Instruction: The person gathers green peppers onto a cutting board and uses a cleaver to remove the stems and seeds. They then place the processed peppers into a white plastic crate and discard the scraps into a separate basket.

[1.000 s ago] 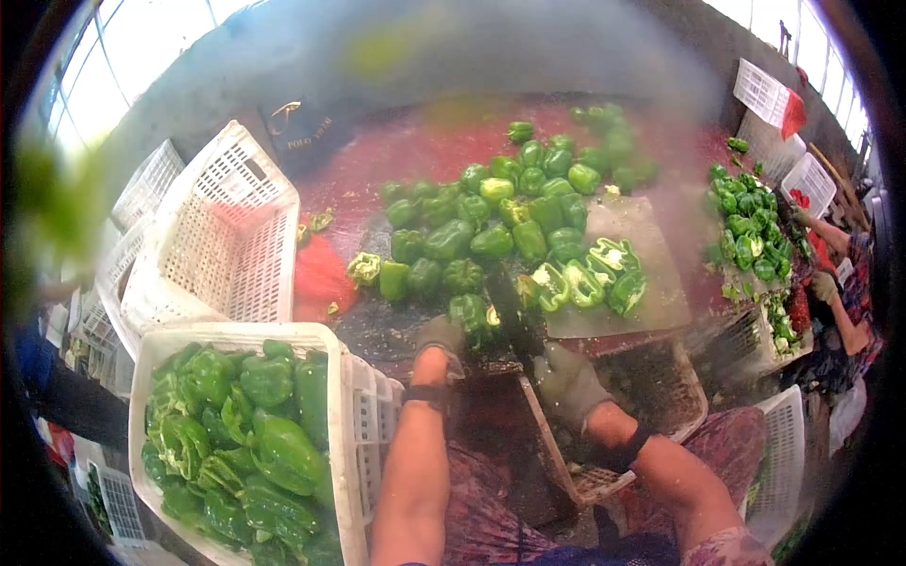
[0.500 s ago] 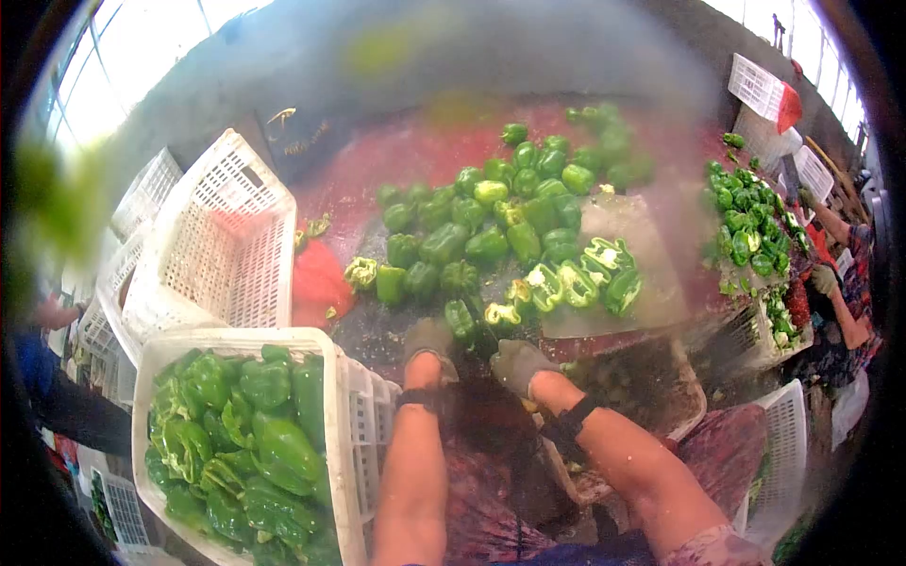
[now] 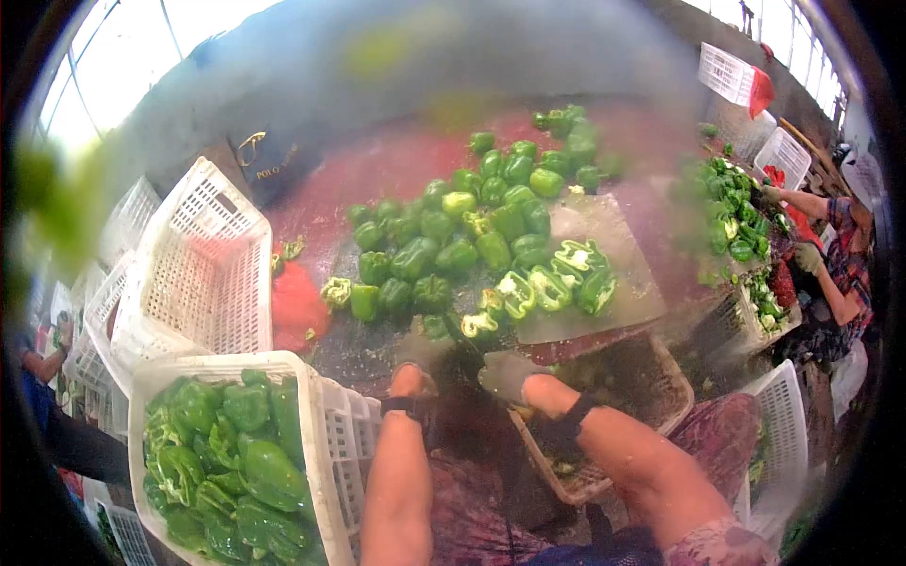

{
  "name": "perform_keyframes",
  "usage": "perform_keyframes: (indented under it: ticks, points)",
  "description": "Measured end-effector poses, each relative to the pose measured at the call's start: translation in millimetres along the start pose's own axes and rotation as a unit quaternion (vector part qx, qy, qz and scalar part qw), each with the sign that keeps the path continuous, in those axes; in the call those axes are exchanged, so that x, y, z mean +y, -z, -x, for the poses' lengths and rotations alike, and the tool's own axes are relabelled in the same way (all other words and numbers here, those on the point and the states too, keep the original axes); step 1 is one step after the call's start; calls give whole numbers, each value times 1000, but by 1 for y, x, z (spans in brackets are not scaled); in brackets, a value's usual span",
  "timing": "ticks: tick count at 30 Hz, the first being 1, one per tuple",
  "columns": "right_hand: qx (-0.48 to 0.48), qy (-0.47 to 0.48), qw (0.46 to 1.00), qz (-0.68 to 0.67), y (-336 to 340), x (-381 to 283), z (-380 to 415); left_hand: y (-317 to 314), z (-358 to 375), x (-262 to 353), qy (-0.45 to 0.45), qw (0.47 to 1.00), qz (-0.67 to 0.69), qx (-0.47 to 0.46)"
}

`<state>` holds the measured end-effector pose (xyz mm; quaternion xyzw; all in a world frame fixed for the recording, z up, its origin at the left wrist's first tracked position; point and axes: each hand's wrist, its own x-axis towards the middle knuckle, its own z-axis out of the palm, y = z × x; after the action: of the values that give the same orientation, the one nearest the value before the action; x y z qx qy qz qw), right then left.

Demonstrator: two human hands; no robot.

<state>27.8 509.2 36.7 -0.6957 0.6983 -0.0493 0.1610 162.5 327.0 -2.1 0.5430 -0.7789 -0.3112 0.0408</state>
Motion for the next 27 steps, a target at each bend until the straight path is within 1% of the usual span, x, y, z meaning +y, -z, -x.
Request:
perform_keyframes:
  ticks: [1,3,4,6,7,8,9,11,12,13,14,15,16,17,18,19,20,21,22,23,24,25,26,27]
  points:
    - [-80,73,993,55,28,-3,15,9,7,9,26,999,22,-15]
    - [-98,8,995,-5,14,11,28,22,29,26,37,997,63,-2]
    - [-55,-16,996,-69,24,12,44,23,31,30,65,997,37,18]
    - [39,-48,978,-201,46,14,75,23,31,30,124,990,-12,59]
    - [105,-78,954,-271,32,30,92,19,20,12,124,989,39,63]
    - [131,-141,925,-326,43,33,104,-15,-24,-35,99,987,105,71]
    - [165,-200,887,-382,55,36,117,-4,-16,-27,135,985,85,70]
    - [199,-328,788,-481,83,50,136,-6,-25,-50,101,981,144,80]
    - [274,-325,759,-494,71,84,141,-34,-63,-97,24,971,223,88]
    - [346,-315,728,-500,59,117,145,-33,-63,-97,-31,968,218,117]
    - [418,-254,775,-400,35,166,150,-31,-62,-94,-87,963,210,146]
    - [487,-202,802,-281,12,215,154,-28,-60,-92,-140,954,200,174]
    - [473,-191,808,-295,0,250,159,7,-12,-33,-78,887,446,93]
    - [459,-180,813,-308,-12,285,165,45,41,30,11,746,663,56]
    - [424,-250,775,-396,2,278,162,28,23,11,-117,844,519,74]
    - [389,-323,715,-482,18,271,159,11,5,-7,-235,891,366,132]
    - [358,-392,644,-551,34,263,156,18,20,16,-204,852,478,56]
    - [358,-390,663,-530,31,270,156,24,34,38,-158,798,582,-9]
    - [362,-398,718,-441,26,276,157,31,52,60,-88,669,731,-100]
    - [365,-409,762,-344,21,283,158,35,71,78,-97,657,741,-94]
    - [395,-380,798,-251,32,264,156,33,79,87,-220,774,592,-49]
    - [423,-357,820,-143,45,243,154,30,87,96,-321,844,428,38]
    - [451,-340,825,-32,58,222,152,33,95,107,-333,862,380,37]
    - [479,-287,829,-33,73,193,146,27,98,115,-324,848,419,15]
